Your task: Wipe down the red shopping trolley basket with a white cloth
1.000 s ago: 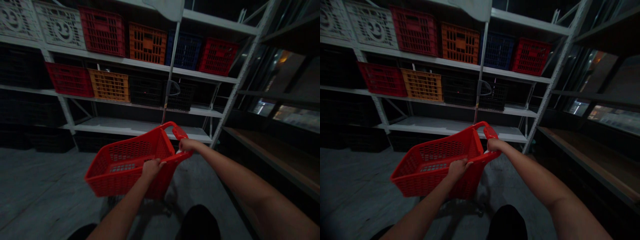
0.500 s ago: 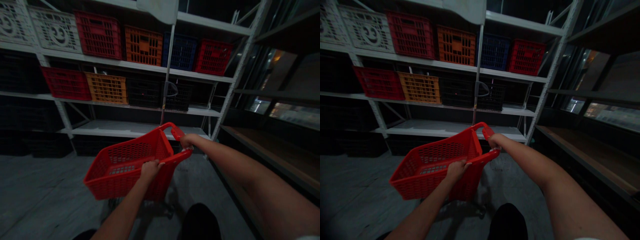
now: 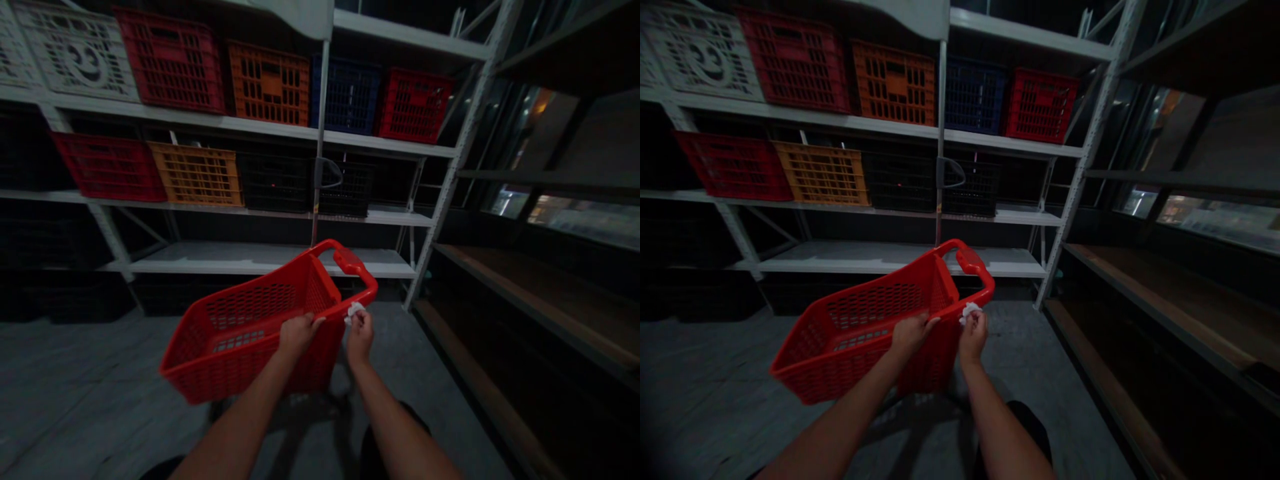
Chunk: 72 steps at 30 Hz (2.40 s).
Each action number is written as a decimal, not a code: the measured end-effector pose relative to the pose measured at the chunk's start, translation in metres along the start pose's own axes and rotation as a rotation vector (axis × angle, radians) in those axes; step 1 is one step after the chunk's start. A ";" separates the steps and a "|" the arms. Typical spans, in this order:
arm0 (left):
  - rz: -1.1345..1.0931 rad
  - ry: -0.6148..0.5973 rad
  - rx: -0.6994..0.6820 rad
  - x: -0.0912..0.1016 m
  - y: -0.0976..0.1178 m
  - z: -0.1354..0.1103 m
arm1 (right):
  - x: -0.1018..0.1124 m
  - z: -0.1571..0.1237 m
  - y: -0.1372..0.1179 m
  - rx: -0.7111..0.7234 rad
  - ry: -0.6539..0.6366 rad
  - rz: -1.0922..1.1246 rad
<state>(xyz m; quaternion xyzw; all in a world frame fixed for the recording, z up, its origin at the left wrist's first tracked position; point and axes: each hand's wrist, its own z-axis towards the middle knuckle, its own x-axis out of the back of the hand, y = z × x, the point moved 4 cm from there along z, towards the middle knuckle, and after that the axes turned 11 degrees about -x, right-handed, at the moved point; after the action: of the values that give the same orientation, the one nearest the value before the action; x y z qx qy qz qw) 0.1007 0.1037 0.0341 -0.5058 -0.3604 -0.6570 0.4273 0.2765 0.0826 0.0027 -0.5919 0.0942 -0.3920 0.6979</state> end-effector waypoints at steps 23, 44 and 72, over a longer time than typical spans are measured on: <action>-0.018 -0.030 -0.027 0.006 -0.045 -0.030 | 0.052 0.069 -0.033 -0.116 -0.439 0.430; -0.094 0.052 -0.062 0.071 0.074 -0.020 | 0.023 0.062 -0.106 0.484 -0.543 -0.233; -0.092 0.021 0.019 0.085 0.041 -0.055 | -0.072 0.081 -0.170 0.577 -1.056 -0.922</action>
<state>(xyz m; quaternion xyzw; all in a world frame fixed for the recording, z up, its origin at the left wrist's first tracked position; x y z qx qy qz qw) 0.1092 0.0220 0.1056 -0.4777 -0.3853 -0.6777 0.4051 0.2018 0.1922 0.1539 -0.4745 -0.6156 -0.3178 0.5430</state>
